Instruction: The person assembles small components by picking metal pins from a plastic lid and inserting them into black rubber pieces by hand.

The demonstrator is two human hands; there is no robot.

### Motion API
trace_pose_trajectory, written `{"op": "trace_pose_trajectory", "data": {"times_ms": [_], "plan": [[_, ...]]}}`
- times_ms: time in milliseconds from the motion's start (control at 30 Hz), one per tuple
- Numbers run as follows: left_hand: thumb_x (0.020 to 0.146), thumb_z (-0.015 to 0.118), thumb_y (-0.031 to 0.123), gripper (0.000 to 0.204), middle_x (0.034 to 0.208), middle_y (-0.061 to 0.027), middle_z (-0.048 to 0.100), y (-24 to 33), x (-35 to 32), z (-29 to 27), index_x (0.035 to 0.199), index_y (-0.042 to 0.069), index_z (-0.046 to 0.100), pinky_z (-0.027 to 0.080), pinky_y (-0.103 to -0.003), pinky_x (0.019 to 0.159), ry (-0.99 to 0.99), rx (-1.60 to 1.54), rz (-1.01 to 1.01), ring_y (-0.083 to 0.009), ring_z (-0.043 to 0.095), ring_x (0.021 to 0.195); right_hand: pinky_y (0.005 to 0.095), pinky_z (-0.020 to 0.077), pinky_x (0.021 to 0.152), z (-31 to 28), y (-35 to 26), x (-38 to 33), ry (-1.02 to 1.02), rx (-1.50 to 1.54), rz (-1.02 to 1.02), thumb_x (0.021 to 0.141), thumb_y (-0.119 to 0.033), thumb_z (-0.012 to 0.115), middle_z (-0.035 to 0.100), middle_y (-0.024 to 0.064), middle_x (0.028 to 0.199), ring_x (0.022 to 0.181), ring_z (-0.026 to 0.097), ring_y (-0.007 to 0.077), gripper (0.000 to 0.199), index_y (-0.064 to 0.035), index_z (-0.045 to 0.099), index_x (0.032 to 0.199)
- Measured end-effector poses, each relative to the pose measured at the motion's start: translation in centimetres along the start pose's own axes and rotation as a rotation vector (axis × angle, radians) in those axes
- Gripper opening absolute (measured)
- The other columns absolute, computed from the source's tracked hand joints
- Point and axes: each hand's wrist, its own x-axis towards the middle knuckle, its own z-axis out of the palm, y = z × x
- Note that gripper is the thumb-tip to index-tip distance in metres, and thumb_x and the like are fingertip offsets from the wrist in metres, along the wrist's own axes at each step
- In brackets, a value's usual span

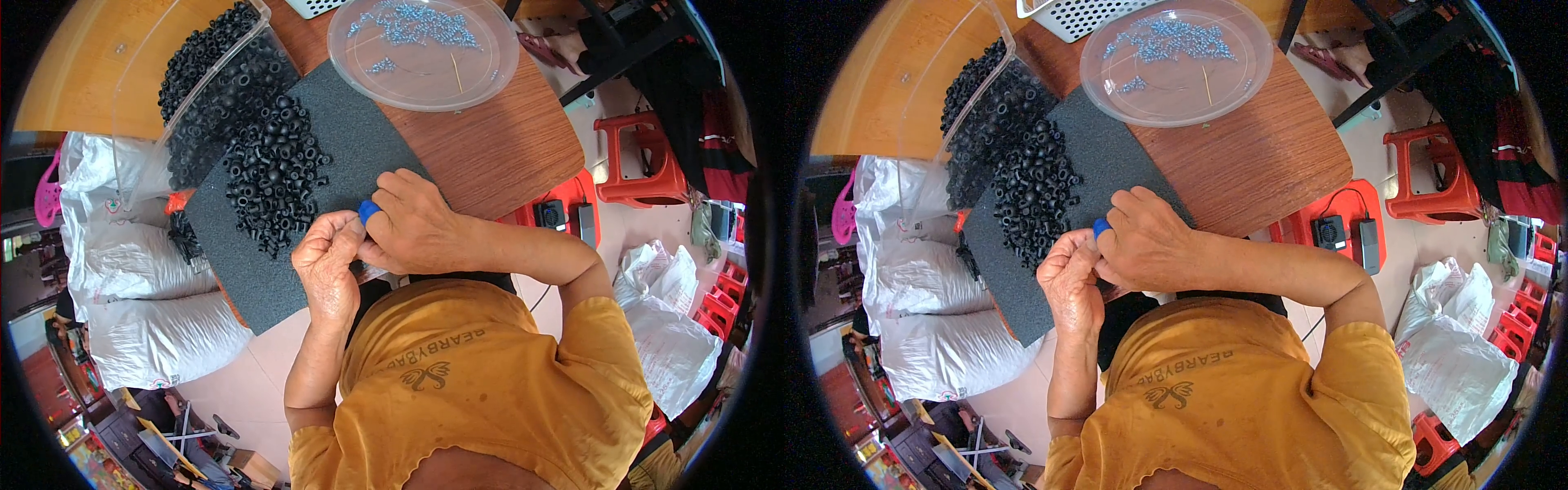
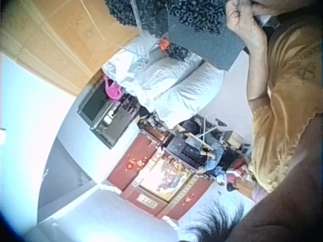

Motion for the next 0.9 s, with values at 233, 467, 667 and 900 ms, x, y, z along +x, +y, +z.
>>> {"op": "trace_pose_trajectory", "data": {"times_ms": [233, 467, 667, 900], "plan": [[0.088, 0.055, 0.008, 0.016, 0.07, -0.007, 0.061, 0.8, 0.0, -0.2, 0.09, -0.007, 0.061, 0.046, -0.021, 0.054, -0.113, -0.073, -0.089, -0.011, 0.056, 0.056, 0.0355, 0.0337, 0.048, 0.2, 0.5, -0.3, 0.07, 0.042, 0.018, 0.054, -0.018, 0.066, 0.042, 0.0092, 0.052, 0.054, 0.043, 0.0243, 0.024, -0.0058, 0.045, 0.051], [0.09, 0.054, 0.016, 0.024, 0.066, -0.01, 0.061, 0.2, -0.2, -1.2, 0.092, -0.008, 0.06, 0.047, -0.024, 0.05, -0.194, 0.068, -0.12, -0.0132, 0.056, 0.051, 0.034, 0.0328, 0.048, 0.2, 0.6, -0.7, 0.073, 0.037, -0.028, 0.053, -0.018, 0.064, 0.04, 0.0076, 0.051, 0.054, 0.041, 0.0228, 0.026, -0.0068, 0.041, 0.05], [0.09, 0.055, 0.015, 0.024, 0.063, -0.009, 0.059, -0.8, -0.3, -1.3, 0.09, -0.009, 0.061, 0.043, -0.022, 0.043, -0.15, 0.038, -0.101, -0.0119, 0.053, 0.047, 0.0344, 0.0306, 0.046, 0.4, 1.0, -0.7, -0.012, 0.103, -0.103, 0.053, -0.012, 0.066, 0.033, 0.0073, 0.056, 0.054, 0.039, 0.0228, 0.031, -0.0078, 0.035, 0.054], [0.09, 0.054, 0.014, 0.023, 0.062, -0.0068, 0.057, -1.5, 0.0, -1.7, 0.086, -0.008, 0.061, 0.041, -0.021, 0.039, -0.224, 0.018, -0.003, -0.0101, 0.049, 0.045, 0.0334, 0.0259, 0.042, 0.7, 1.1, -0.1, 0.036, 0.168, -0.218, 0.045, -0.01, 0.061, 0.028, 0.0054, 0.054, 0.05, 0.034, 0.0212, 0.033, -0.0102, 0.029, 0.053]]}}
